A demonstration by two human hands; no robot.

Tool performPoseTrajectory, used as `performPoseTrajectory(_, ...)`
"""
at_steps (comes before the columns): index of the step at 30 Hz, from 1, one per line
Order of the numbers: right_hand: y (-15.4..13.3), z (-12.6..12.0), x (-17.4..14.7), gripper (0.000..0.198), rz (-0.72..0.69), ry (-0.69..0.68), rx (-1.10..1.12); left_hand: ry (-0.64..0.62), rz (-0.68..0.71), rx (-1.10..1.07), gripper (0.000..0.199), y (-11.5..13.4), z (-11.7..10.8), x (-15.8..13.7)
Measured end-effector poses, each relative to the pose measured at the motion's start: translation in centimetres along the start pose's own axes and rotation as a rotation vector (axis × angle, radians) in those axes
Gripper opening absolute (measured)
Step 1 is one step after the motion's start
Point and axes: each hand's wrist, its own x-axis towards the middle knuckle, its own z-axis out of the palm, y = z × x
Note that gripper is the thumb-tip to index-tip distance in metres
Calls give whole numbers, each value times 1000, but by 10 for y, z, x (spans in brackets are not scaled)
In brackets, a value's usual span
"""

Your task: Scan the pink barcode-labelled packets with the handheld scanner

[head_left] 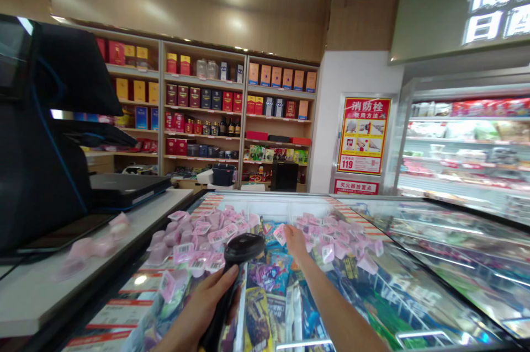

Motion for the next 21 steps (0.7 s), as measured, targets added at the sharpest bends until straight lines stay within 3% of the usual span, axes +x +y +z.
performPoseTrajectory(8,-10,-4,6,40,-26,-7,-58,-93,-9,28,31,1,6,-4)
performPoseTrajectory(12,-11,-9,3,33,-44,-15,-133,-30,-3,22,32,0,3,-1)
performPoseTrajectory(18,-3,-22,-7,30,-136,13,-622,52,34,30,33,7,-23,5)
performPoseTrajectory(21,0,-20,-12,31,-263,35,-744,59,44,52,35,11,-33,5)
